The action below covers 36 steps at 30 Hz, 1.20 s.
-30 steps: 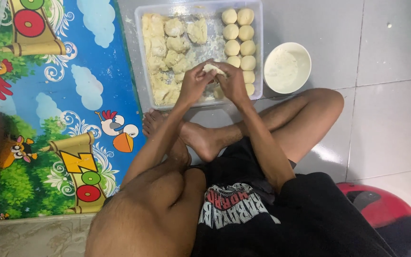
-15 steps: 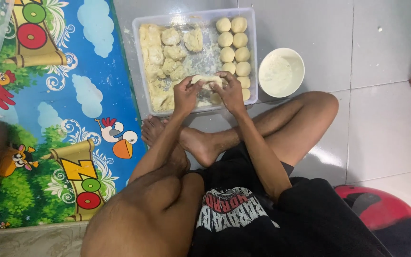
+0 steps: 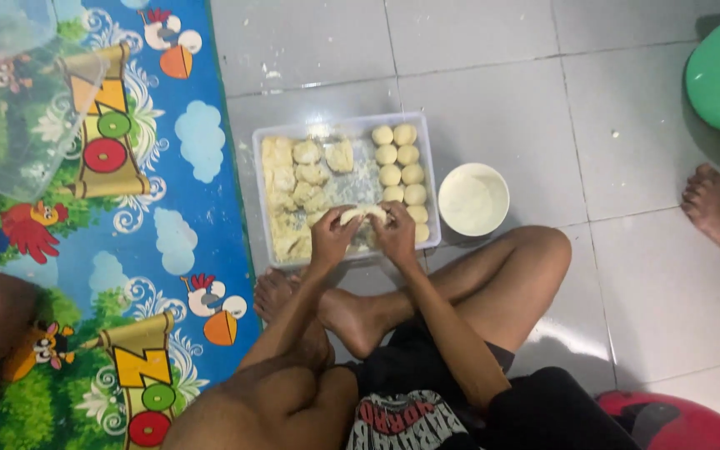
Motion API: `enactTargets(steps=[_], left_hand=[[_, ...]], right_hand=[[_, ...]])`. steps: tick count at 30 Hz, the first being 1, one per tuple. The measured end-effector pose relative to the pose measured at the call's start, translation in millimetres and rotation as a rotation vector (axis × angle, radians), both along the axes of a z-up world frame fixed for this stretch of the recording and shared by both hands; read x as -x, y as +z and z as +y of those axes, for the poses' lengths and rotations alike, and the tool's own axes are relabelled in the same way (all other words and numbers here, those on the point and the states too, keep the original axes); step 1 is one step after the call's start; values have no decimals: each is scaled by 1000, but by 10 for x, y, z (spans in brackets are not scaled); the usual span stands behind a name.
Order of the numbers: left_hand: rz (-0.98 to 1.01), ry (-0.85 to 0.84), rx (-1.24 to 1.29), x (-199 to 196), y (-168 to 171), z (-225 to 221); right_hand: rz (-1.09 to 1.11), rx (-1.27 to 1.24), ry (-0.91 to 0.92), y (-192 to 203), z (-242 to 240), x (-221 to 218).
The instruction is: Shaping pieces of dough into uniform balls by rolling them between palms and arranging them in a plastic container.
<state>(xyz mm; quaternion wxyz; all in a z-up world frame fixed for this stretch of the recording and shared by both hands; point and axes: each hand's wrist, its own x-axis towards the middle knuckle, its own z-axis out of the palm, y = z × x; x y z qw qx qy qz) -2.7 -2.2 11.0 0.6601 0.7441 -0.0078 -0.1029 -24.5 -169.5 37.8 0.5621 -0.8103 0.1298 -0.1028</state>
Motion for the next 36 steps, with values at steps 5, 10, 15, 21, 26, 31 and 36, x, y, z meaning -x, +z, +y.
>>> enactTargets(steps=[5,10,15,21,26,31,36], left_hand=[[85,23,17,-47,13,40],[136,56,31,-29,500,-3],[5,-117,-25,69,555,4],[30,-163,-12,50,647,0],[142,-98,56,19,428,17],[121,-101,43,5,93,8],[104,-88,145,-21,-143,54]], right_hand=[[-140,96,92,216,75,33],[-167,97,156,284,101,66],[-79,34,63,37,89,71],[-191,137,224,407,131,66],[-112,-213,207,135,110,31],[-40,-8,134,286,99,12],[17,74,115,299,122,-11]])
